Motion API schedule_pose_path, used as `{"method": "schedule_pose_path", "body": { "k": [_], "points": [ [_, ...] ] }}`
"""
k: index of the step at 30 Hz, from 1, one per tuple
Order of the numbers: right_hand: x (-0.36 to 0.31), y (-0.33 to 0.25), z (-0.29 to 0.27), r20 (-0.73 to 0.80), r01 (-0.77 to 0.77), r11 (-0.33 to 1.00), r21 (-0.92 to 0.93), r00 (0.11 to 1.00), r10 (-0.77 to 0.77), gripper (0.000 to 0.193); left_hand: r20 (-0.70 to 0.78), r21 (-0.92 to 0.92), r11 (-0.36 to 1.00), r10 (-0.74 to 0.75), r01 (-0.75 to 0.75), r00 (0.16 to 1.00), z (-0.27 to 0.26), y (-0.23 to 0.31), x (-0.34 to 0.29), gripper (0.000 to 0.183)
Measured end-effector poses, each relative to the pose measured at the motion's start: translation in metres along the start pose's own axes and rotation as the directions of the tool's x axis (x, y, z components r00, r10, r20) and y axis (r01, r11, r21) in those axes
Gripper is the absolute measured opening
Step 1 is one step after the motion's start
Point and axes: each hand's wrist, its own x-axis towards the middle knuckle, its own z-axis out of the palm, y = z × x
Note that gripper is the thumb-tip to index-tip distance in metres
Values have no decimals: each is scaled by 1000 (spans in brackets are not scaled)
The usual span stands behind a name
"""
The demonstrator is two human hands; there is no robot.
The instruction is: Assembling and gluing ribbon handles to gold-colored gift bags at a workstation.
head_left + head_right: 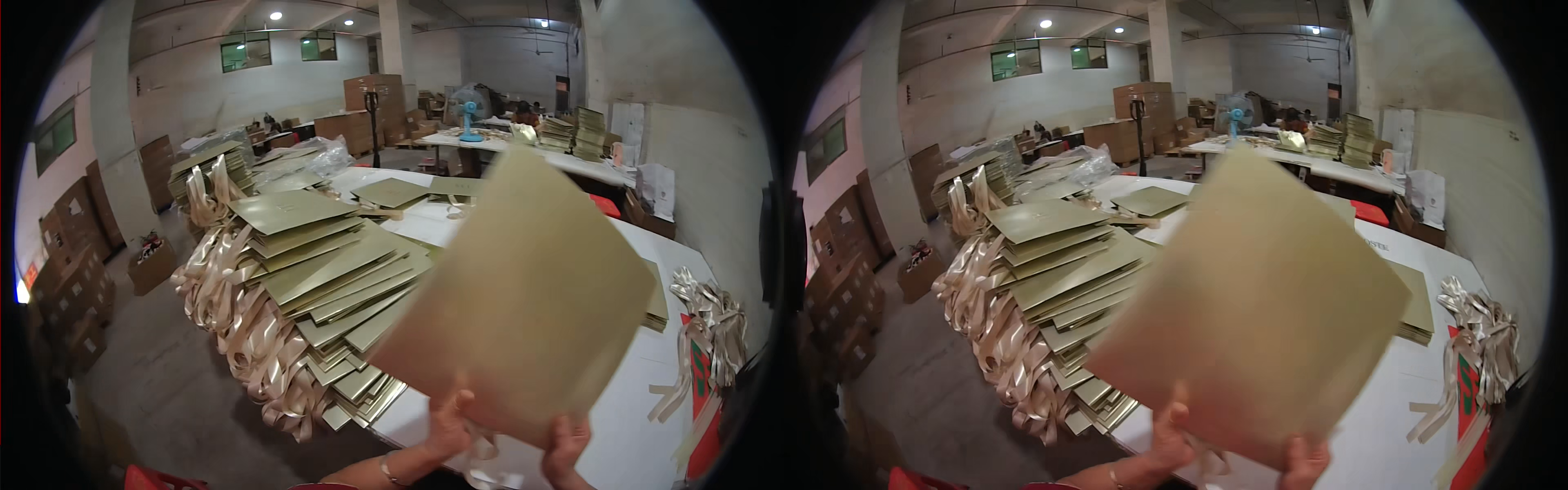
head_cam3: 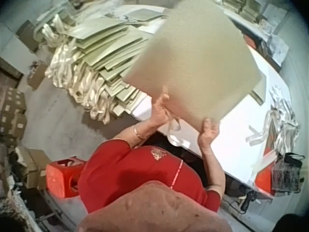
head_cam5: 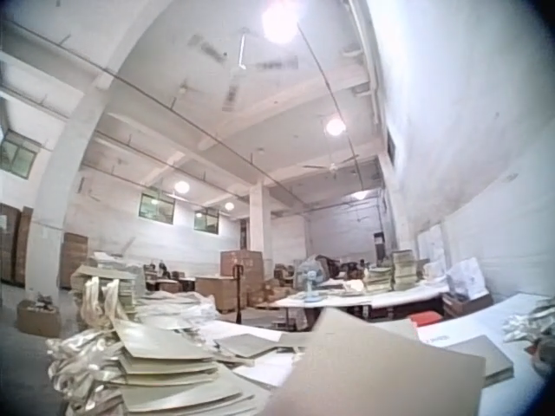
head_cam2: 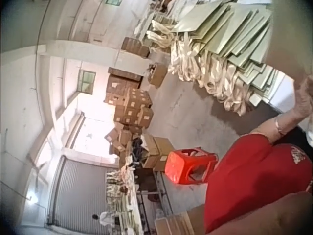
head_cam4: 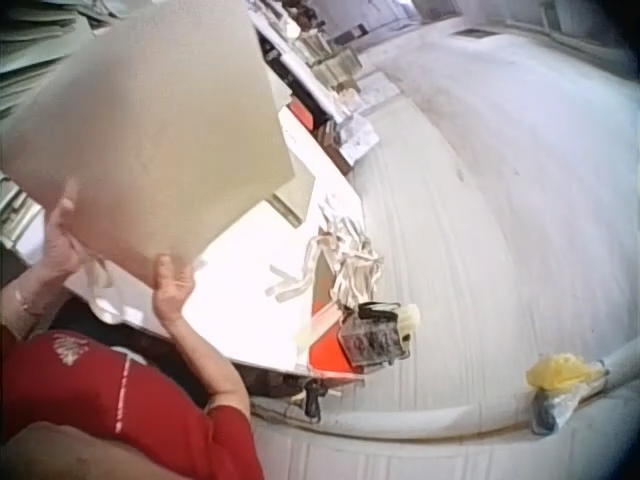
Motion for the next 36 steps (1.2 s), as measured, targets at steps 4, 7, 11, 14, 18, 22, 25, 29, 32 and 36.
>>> {"method": "schedule_pose_path", "body": {
  "k": [4,7,11,14,18,22,25,29,32,36],
  "points": [
    [52,-30,79,669,-224,975,5,725,163,38,-106,237,959,186,-156,977,-114,4,102,18],
    [90,10,67,733,-86,980,-177,653,190,37,-354,-490,829,-472,270,808,-186,55,197,33],
    [66,73,3,417,-320,896,-307,801,429,25,-384,273,849,-334,451,861,-324,38,279,47],
    [67,75,-5,284,-231,900,-369,894,346,18,99,962,-274,292,-16,951,-251,23,290,60],
    [78,77,10,309,-230,812,-536,842,442,17,-89,993,36,-385,111,919,-262,-67,273,56],
    [97,68,-9,349,-343,829,-441,786,511,19,-66,997,20,-393,80,917,-281,-89,305,41],
    [163,61,-51,86,-246,704,-666,912,400,19,-9,998,-55,-379,-13,925,-309,-110,329,37],
    [318,60,-151,263,263,-33,-964,965,7,63,18,992,-107,-387,-65,922,-414,-167,329,37],
    [337,65,-245,241,233,-269,-935,971,4,60,342,936,194,-301,-294,890,-191,-201,305,36],
    [292,81,-240,553,532,-206,-821,831,-60,11,564,793,395,-184,-464,805,-18,-157,181,35]
  ]
}}
